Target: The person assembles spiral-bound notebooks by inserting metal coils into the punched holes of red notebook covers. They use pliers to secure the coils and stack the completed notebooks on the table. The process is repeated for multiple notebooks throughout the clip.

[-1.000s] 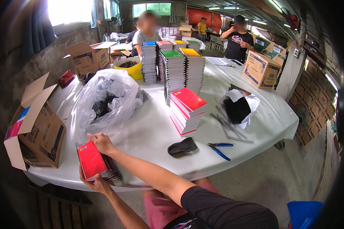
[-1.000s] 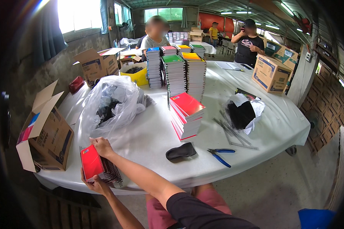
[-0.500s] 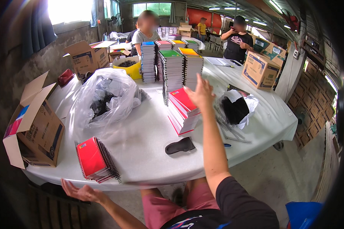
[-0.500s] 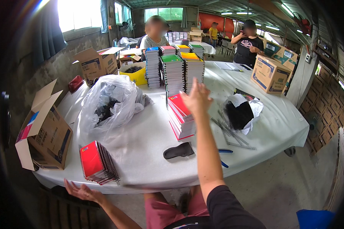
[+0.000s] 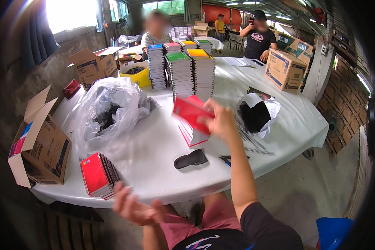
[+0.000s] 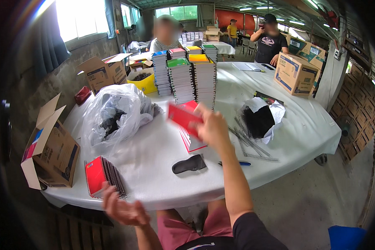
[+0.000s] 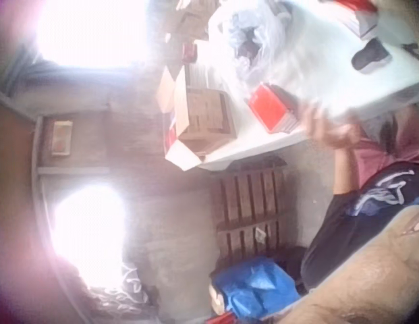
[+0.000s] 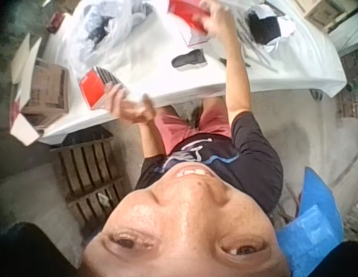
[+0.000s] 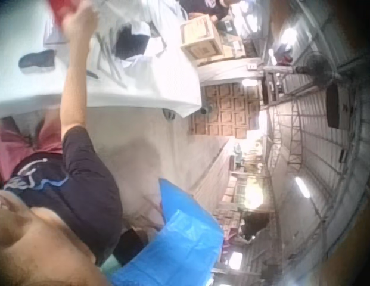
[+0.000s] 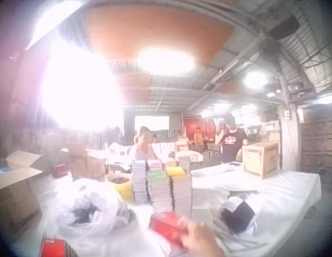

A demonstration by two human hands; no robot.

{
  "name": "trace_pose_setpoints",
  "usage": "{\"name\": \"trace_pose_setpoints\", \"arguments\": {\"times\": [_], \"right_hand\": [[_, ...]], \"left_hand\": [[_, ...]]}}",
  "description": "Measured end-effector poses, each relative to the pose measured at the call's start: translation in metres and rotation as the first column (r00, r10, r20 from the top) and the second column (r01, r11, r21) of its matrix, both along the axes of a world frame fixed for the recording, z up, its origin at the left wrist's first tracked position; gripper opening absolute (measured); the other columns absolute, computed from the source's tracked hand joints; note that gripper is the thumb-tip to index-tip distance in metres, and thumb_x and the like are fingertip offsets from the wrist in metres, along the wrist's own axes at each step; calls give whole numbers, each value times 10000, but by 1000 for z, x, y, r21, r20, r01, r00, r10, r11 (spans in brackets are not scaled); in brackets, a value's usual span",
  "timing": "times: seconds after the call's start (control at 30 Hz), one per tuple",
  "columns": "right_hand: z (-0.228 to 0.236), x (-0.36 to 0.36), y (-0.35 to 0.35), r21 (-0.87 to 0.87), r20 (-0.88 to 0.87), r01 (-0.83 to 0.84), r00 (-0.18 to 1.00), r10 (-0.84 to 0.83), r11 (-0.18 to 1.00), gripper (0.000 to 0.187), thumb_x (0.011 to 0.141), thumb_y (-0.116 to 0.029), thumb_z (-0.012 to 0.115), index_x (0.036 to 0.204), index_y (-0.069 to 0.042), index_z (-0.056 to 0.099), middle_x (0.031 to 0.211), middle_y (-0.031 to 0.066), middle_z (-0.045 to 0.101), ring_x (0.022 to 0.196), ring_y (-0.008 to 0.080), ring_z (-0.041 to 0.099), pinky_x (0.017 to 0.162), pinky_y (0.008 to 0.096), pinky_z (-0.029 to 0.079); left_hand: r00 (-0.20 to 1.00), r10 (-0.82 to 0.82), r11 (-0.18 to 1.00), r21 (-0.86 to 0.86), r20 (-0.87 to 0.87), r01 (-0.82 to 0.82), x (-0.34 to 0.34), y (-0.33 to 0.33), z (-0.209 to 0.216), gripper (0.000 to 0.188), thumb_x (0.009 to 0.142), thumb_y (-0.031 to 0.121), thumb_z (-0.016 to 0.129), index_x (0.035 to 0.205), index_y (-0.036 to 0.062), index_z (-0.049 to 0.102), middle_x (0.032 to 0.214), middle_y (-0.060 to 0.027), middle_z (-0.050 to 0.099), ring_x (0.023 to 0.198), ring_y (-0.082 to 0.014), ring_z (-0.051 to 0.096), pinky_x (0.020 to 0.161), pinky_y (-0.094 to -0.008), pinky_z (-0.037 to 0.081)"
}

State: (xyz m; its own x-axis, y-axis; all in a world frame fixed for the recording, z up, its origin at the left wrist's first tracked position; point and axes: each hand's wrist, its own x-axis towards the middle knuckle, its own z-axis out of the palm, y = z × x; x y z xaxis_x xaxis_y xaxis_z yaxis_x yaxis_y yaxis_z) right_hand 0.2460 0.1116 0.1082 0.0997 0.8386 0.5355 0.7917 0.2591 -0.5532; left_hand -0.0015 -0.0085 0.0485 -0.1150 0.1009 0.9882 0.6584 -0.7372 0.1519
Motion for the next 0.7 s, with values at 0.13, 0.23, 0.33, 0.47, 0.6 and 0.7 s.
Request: {"name": "trace_pose_setpoints", "arguments": {"times": [0.13,0.23,0.33,0.47,0.6,0.7], "right_hand": [[-78,-27,-75,-200,203,-165,957,206,966,395,726,-202,712,1092,-163,569,711,151,633,728,364,629,680,495,489],[-118,-19,-95,-320,32,-349,925,378,881,557,706,-158,709,1229,-148,519,918,174,642,882,366,622,798,461,491],[-115,11,-93,-288,-23,-591,791,611,754,649,718,-145,716,1315,-122,461,1261,174,530,1155,338,516,966,405,430],[-106,80,-87,-349,-13,-191,980,199,917,559,759,-159,703,1281,-125,504,1250,137,536,1153,316,514,985,404,396],[-145,135,-84,-274,251,223,955,-154,936,366,769,-186,704,1118,-126,611,1068,88,588,1007,292,560,897,422,412],[-162,142,-75,-243,204,172,971,-123,955,267,777,-189,699,1032,-124,651,979,72,598,954,287,567,860,422,416]], "left_hand": [[943,-131,937,-349,-305,18,61,4,-17,482,796,218,649,1209,12,511,1223,-167,530,1206,-371,468,1079,-532,237],[904,-149,744,-648,-400,-165,83,19,-51,463,795,330,650,1207,130,583,1164,-62,564,1228,-276,437,1080,-606,94],[899,-104,753,-624,-425,-208,78,40,-109,446,753,423,683,1070,119,604,1042,-80,544,1125,-264,464,1035,-646,116],[926,-100,772,-615,-363,-158,83,39,-88,540,606,509,777,872,91,561,961,-100,499,1034,-291,458,985,-595,234],[964,21,830,-534,-264,-164,100,44,-99,543,492,511,819,739,112,546,913,-75,500,994,-279,457,883,-532,293],[955,92,830,-508,-284,-231,103,40,-100,461,501,472,812,692,143,551,889,-44,504,976,-266,457,877,-506,287]]}}
